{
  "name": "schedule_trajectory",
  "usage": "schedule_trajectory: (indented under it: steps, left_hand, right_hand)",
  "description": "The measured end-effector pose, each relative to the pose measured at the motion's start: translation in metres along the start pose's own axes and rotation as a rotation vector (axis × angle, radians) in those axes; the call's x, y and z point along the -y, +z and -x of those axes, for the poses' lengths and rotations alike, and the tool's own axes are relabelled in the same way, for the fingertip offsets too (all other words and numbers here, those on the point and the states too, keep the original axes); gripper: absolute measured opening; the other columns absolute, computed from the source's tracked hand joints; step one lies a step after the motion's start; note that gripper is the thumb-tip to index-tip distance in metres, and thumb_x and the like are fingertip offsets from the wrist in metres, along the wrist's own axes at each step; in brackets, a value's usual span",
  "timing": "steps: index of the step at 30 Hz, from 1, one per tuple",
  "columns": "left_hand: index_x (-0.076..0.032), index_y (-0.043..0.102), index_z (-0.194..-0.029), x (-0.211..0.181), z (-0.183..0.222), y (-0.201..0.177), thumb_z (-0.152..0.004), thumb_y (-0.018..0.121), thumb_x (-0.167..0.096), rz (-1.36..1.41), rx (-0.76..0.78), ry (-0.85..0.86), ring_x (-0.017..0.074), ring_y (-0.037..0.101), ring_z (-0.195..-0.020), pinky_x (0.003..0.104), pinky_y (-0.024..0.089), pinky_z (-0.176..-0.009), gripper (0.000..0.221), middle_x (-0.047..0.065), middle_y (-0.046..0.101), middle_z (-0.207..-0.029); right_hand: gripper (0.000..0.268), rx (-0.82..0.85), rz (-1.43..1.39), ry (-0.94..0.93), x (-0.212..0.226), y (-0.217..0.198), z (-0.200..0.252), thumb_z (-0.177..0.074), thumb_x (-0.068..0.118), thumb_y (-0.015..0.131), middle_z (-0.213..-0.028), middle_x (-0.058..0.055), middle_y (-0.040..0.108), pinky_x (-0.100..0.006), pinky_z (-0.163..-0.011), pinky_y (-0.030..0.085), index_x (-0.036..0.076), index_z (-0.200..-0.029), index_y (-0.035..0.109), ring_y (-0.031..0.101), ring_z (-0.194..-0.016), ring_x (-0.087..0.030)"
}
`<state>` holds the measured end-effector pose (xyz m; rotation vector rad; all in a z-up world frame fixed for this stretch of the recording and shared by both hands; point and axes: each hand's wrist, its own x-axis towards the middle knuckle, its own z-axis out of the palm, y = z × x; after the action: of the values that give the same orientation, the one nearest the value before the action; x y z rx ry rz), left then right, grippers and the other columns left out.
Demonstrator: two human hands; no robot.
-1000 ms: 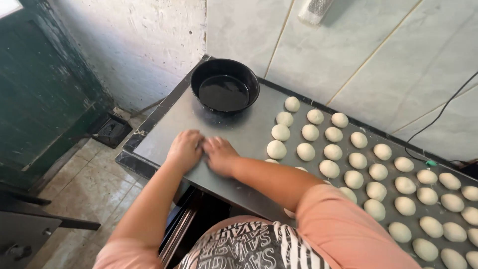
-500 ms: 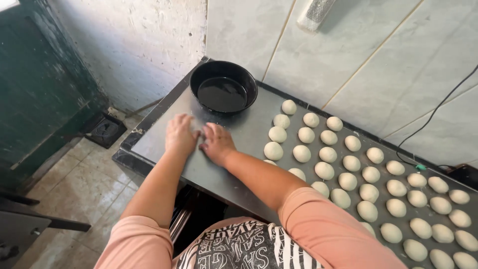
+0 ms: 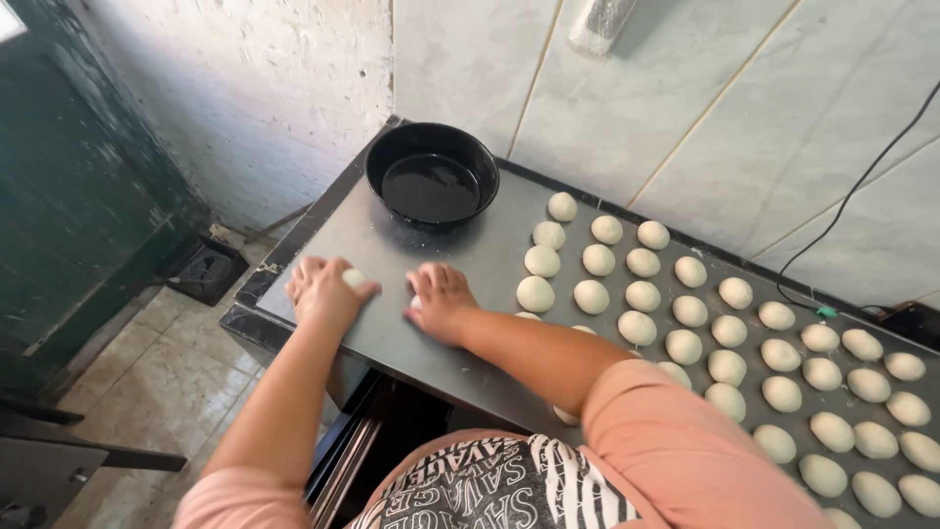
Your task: Shaping small pieces of dough into balls and arranging them on a metal surface
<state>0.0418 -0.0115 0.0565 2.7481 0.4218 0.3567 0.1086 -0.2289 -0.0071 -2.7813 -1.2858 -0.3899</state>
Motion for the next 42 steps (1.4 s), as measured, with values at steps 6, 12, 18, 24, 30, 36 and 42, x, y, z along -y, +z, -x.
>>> schedule_trajectory:
  steps: [6,12,18,24,30,36,42]
  left_hand:
    - [-0.036,0.066,-0.131,0.021,-0.038,0.122,-0.089,0.069,-0.044,0.007,-0.09,0.112,0.0422,0.054,-0.131,0.058,0.039,-0.116,0.042,-0.001,0.053,-0.14]
    - [-0.03,0.061,-0.135,0.01,0.071,0.02,-0.075,0.063,-0.004,0.106,0.195,0.293,0.0318,0.059,-0.125,0.042,0.061,-0.097,0.066,-0.003,0.058,-0.136]
    - [-0.031,0.073,-0.122,0.003,0.017,0.038,-0.075,0.084,-0.045,0.101,0.193,0.117,0.0309,0.062,-0.113,0.044,0.057,-0.095,0.05,0.004,0.062,-0.111]
    - [-0.033,0.062,-0.129,-0.01,-0.045,0.102,-0.09,0.07,-0.051,0.098,-0.013,0.016,0.0256,0.045,-0.135,0.045,0.035,-0.113,0.044,0.001,0.048,-0.136]
    - [-0.02,0.073,-0.117,0.013,0.014,0.074,-0.098,0.056,-0.029,0.194,0.118,0.422,0.032,0.062,-0.128,0.047,0.041,-0.119,0.027,0.008,0.071,-0.124]
    - [-0.031,0.061,-0.134,0.039,0.067,0.04,-0.073,0.081,-0.027,0.114,0.092,0.356,0.0237,0.065,-0.108,0.036,0.054,-0.1,0.064,-0.003,0.064,-0.114]
    - [-0.028,0.065,-0.123,0.001,-0.004,0.054,-0.079,0.073,-0.06,0.07,0.083,0.213,0.026,0.058,-0.121,0.041,0.046,-0.104,0.056,0.0,0.058,-0.12]
  right_hand:
    - [0.065,0.086,-0.132,0.124,0.035,-0.003,-0.021,-0.093,0.041,0.062,-0.144,-0.016,0.05,-0.057,-0.115,0.035,0.008,-0.146,0.043,0.048,-0.137,-0.037]
    - [0.057,0.231,-0.143,-0.135,0.036,-0.078,0.097,-0.086,0.026,0.064,-0.139,-0.008,0.053,-0.05,-0.1,0.045,0.018,-0.142,0.053,0.051,-0.126,-0.034]
    - [0.05,0.16,-0.027,-0.004,0.022,-0.042,0.045,-0.088,0.05,0.065,-0.11,-0.004,0.053,-0.048,-0.088,0.047,0.025,-0.131,0.058,0.054,-0.103,-0.031]
    - [0.048,-0.232,-0.001,0.186,0.003,0.023,-0.045,-0.085,0.039,0.068,-0.12,-0.01,0.048,-0.051,-0.084,0.045,0.014,-0.125,0.057,0.052,-0.105,-0.035]
    - [0.036,-0.184,-0.237,0.03,0.008,0.014,0.014,-0.091,0.022,0.067,-0.129,-0.019,0.064,-0.049,-0.106,0.047,0.003,-0.122,0.066,0.06,-0.126,-0.04]
    - [0.078,0.146,-0.213,-0.011,0.031,-0.051,0.09,-0.082,0.018,0.071,-0.13,-0.013,0.053,-0.045,-0.108,0.045,0.011,-0.154,0.04,0.057,-0.119,-0.039]
    - [0.065,0.095,-0.19,0.209,0.022,-0.014,0.001,-0.086,0.046,0.074,-0.1,-0.007,0.055,-0.044,-0.088,0.054,0.035,-0.147,0.054,0.063,-0.099,-0.036]
